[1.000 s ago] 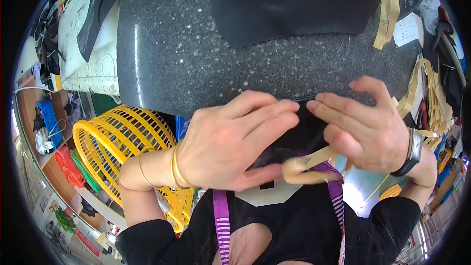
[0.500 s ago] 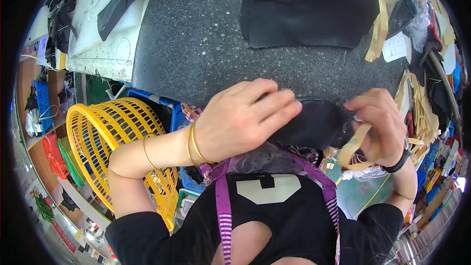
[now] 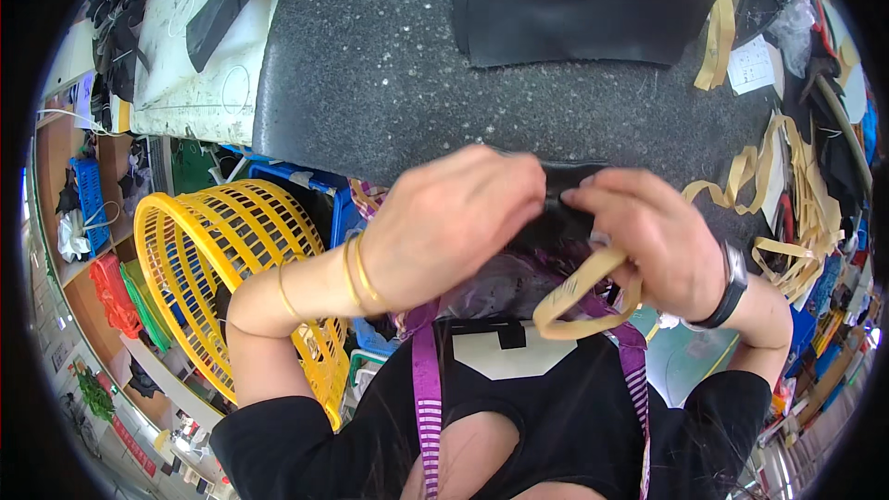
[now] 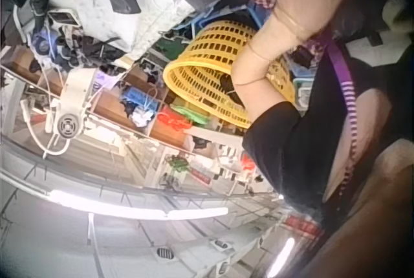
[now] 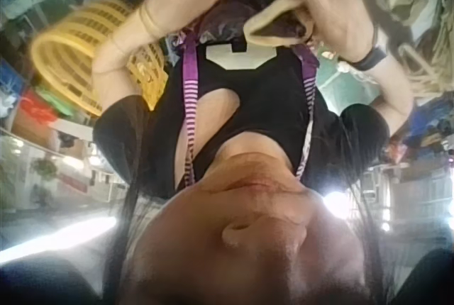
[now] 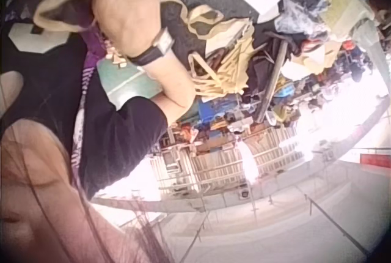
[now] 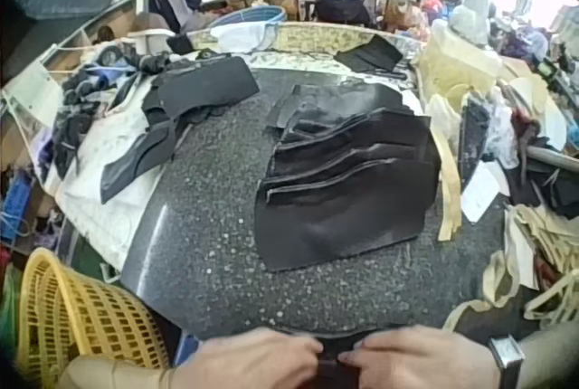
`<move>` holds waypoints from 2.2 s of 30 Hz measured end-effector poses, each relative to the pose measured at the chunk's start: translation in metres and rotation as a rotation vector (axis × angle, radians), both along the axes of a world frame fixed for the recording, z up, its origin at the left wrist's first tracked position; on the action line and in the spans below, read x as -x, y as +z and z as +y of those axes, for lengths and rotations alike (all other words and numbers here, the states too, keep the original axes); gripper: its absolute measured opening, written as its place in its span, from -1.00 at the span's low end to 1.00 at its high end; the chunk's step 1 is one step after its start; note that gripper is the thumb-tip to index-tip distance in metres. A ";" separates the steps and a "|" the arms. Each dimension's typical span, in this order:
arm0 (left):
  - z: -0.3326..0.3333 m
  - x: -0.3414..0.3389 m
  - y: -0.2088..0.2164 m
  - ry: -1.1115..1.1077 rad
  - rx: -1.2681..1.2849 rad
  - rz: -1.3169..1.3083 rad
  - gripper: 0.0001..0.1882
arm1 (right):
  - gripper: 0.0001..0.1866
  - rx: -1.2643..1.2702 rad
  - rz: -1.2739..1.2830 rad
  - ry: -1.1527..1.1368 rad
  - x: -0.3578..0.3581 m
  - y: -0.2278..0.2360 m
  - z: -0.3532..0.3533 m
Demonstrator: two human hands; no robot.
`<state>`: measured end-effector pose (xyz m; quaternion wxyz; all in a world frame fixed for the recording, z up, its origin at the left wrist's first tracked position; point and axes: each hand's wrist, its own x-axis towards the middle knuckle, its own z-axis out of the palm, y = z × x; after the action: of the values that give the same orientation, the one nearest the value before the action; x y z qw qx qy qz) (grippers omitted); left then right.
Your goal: Applying white adhesive tape to the edges of black fabric shoe components.
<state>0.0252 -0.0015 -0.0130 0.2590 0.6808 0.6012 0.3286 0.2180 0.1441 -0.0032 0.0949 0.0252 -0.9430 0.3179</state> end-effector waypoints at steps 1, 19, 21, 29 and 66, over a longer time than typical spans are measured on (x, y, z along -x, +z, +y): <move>0.003 0.000 -0.006 0.079 -0.047 0.042 -0.75 | -0.71 0.159 -0.116 -0.089 0.004 0.004 0.003; 0.010 -0.003 0.007 -0.010 -0.047 0.371 -0.79 | -0.40 0.391 -0.330 -0.375 0.044 0.001 0.033; 0.014 -0.004 0.009 -0.032 -0.046 0.409 -0.80 | -0.39 0.369 -0.304 -0.379 0.045 -0.005 0.032; 0.017 -0.017 0.015 -0.056 0.066 0.559 -0.81 | -0.52 0.378 -0.141 -0.360 0.050 -0.020 0.041; -0.003 0.025 0.016 -0.290 -0.001 0.364 -0.79 | -0.59 0.280 -0.159 -0.011 -0.004 0.009 0.005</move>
<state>0.0003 -0.0050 0.0030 0.1905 0.8084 0.5335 0.1600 0.2219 0.1489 0.0058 0.0241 -0.0186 -0.8942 0.4467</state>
